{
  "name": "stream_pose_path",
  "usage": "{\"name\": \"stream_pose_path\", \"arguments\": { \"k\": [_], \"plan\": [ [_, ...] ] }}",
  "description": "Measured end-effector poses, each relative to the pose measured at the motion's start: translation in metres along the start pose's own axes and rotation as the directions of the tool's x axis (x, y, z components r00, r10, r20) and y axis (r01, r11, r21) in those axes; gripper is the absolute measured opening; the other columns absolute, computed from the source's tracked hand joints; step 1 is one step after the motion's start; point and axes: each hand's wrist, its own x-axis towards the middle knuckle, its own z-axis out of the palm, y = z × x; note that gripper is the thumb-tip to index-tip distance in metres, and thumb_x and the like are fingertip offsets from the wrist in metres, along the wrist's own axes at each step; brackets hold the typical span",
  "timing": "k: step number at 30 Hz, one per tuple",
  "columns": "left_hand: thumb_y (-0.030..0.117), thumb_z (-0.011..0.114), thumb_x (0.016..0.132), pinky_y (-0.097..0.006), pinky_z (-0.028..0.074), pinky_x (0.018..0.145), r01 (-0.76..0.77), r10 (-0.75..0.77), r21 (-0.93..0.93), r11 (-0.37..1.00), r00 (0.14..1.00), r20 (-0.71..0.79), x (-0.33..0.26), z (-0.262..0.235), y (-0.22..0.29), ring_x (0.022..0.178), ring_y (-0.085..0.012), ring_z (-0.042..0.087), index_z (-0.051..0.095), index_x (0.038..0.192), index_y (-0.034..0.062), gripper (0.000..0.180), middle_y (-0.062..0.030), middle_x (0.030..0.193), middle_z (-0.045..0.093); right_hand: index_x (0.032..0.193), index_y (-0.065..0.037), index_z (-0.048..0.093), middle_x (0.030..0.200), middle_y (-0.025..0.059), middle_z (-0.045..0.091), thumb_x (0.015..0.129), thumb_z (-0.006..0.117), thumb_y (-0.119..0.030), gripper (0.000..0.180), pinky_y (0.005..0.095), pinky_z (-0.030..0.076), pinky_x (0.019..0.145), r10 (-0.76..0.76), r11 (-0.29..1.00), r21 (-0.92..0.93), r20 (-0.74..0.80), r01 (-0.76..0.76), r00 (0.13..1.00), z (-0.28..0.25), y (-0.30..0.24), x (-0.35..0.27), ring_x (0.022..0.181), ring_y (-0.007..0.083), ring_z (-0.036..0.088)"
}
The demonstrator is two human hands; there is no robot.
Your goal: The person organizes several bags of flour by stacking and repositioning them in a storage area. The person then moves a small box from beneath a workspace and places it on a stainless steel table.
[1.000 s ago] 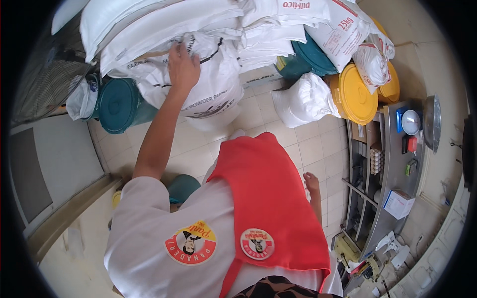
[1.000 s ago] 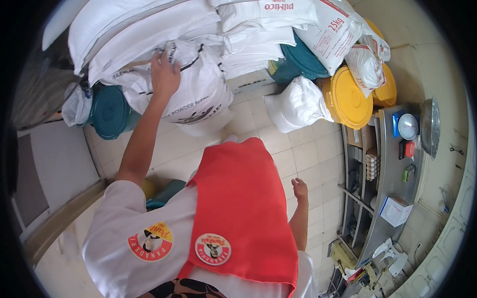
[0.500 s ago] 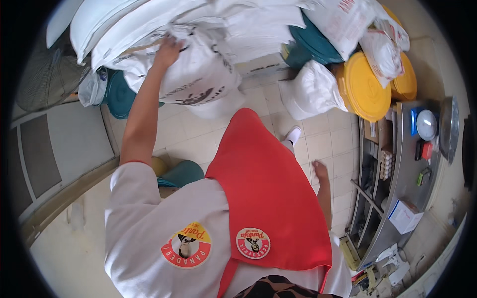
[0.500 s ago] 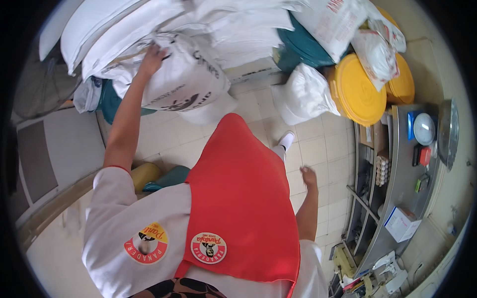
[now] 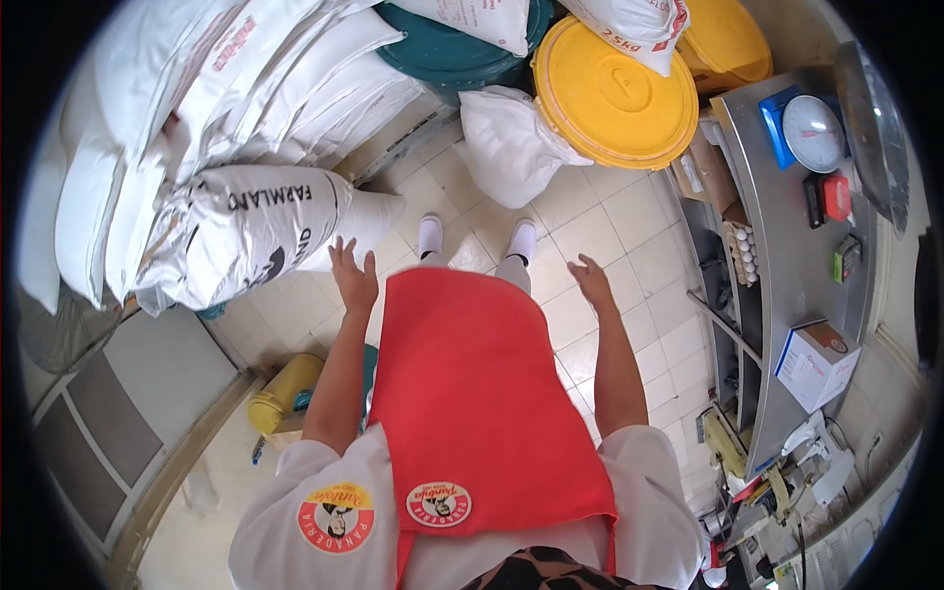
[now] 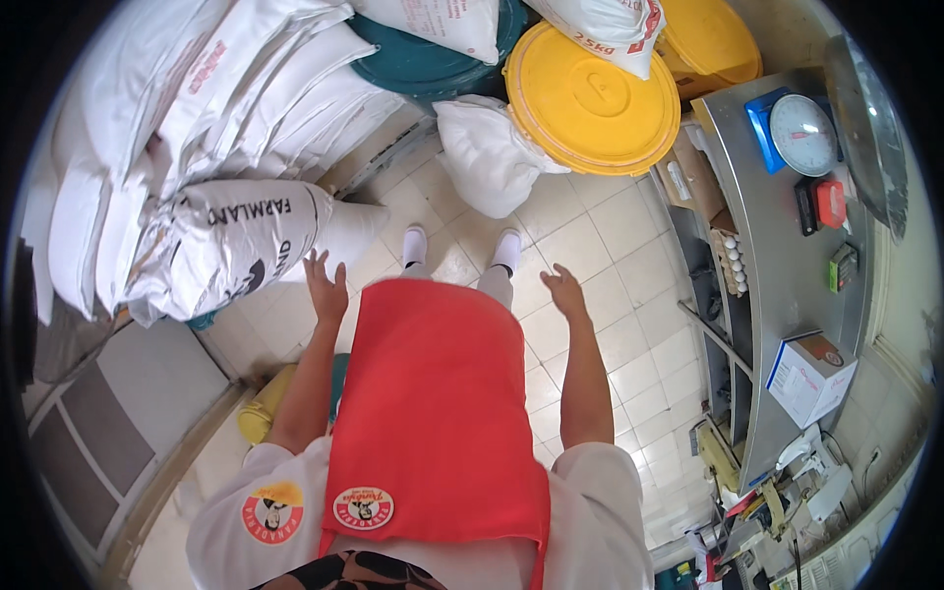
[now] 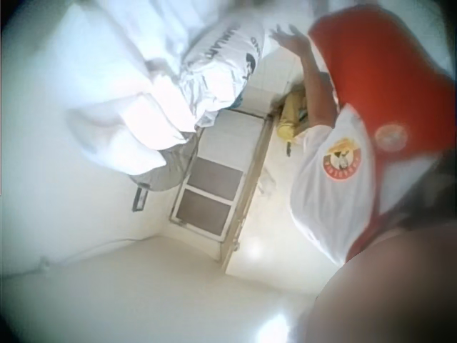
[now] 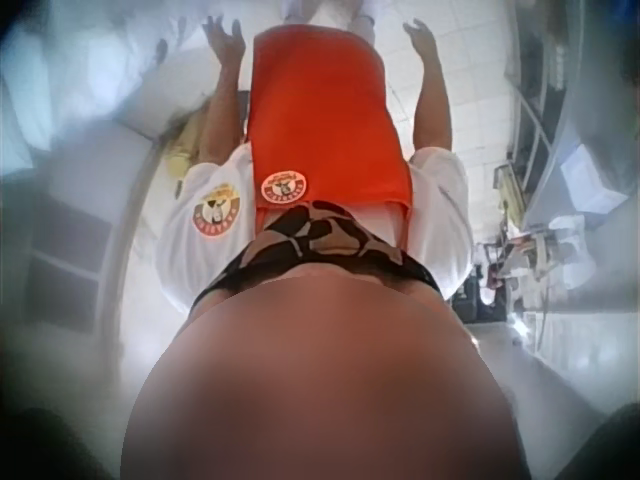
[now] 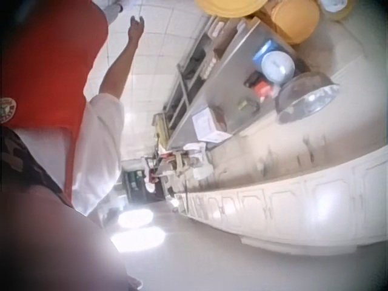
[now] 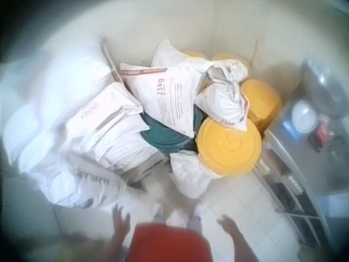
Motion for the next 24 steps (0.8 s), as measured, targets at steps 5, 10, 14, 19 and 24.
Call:
{"name": "stream_pose_path", "arguments": {
  "k": [5, 10, 14, 19, 24],
  "plan": [
    [0.027, 0.068, 0.095, -0.043, 0.045, 0.105, 0.241, -0.155, -0.192, 0.951, 0.912, 0.379, 0.055, 0.113, -0.008, 0.125, -0.0379, 0.056, 0.060, 0.131, -0.0003, 0.046, -0.0223, 0.134, 0.059, 0.155, -0.005, 0.035, 0.143, 0.0279, 0.053, 0.086, 0.079, -0.041, 0.089, 0.0431, 0.043, 0.109, -0.032, 0.986, 0.166, -0.006, 0.033, 0.999, 0.048, -0.010, 0.058, 0.131, 0.0365, 0.055],
    [0.039, 0.068, 0.095, -0.041, 0.047, 0.102, 0.068, 0.030, -0.141, 0.988, 0.802, 0.596, 0.175, 0.307, -0.037, 0.122, -0.0334, 0.062, 0.062, 0.129, 0.0001, 0.052, -0.0199, 0.130, 0.065, 0.158, -0.004, 0.027, 0.160, 0.0206, 0.032, 0.080, 0.087, -0.034, 0.103, 0.0497, 0.035, 0.116, -0.064, 0.957, 0.263, -0.226, 0.124, 0.972, 0.103, 0.001, 0.204, 0.148, 0.0342, 0.032],
    [0.042, 0.077, 0.087, -0.037, 0.041, 0.109, 0.189, 0.125, -0.551, 0.813, 0.867, 0.483, 0.299, 0.407, 0.001, 0.126, -0.0268, 0.060, 0.061, 0.131, -0.0005, 0.064, -0.0146, 0.131, 0.065, 0.150, 0.000, 0.038, 0.150, 0.0155, 0.047, 0.081, 0.084, -0.015, 0.085, 0.0445, 0.038, 0.113, -0.155, 0.797, 0.504, -0.364, 0.334, 0.919, 0.109, -0.037, 0.319, 0.138, 0.0294, 0.045],
    [0.021, 0.072, 0.089, -0.034, 0.048, 0.094, 0.259, 0.345, -0.661, 0.704, 0.689, 0.637, 0.356, 0.447, 0.056, 0.103, -0.0173, 0.062, 0.071, 0.110, 0.0019, 0.028, -0.0081, 0.112, 0.068, 0.134, 0.003, 0.055, 0.135, 0.0118, 0.059, 0.086, 0.074, -0.003, 0.051, 0.0374, 0.042, 0.109, 0.042, 0.508, 0.799, -0.395, 0.321, 0.918, 0.133, -0.029, 0.368, 0.124, 0.0251, 0.055],
    [0.022, 0.070, 0.091, -0.035, 0.048, 0.098, 0.046, 0.289, -0.453, 0.890, 0.711, 0.641, 0.344, 0.456, 0.016, 0.109, -0.0204, 0.064, 0.071, 0.114, 0.0041, 0.029, -0.0085, 0.118, 0.069, 0.133, 0.003, 0.056, 0.135, 0.0115, 0.059, 0.091, 0.064, -0.002, 0.044, 0.0363, 0.043, 0.108, 0.081, 0.546, 0.783, -0.404, 0.298, 0.911, 0.155, -0.036, 0.348, 0.123, 0.0253, 0.056]
  ]
}}
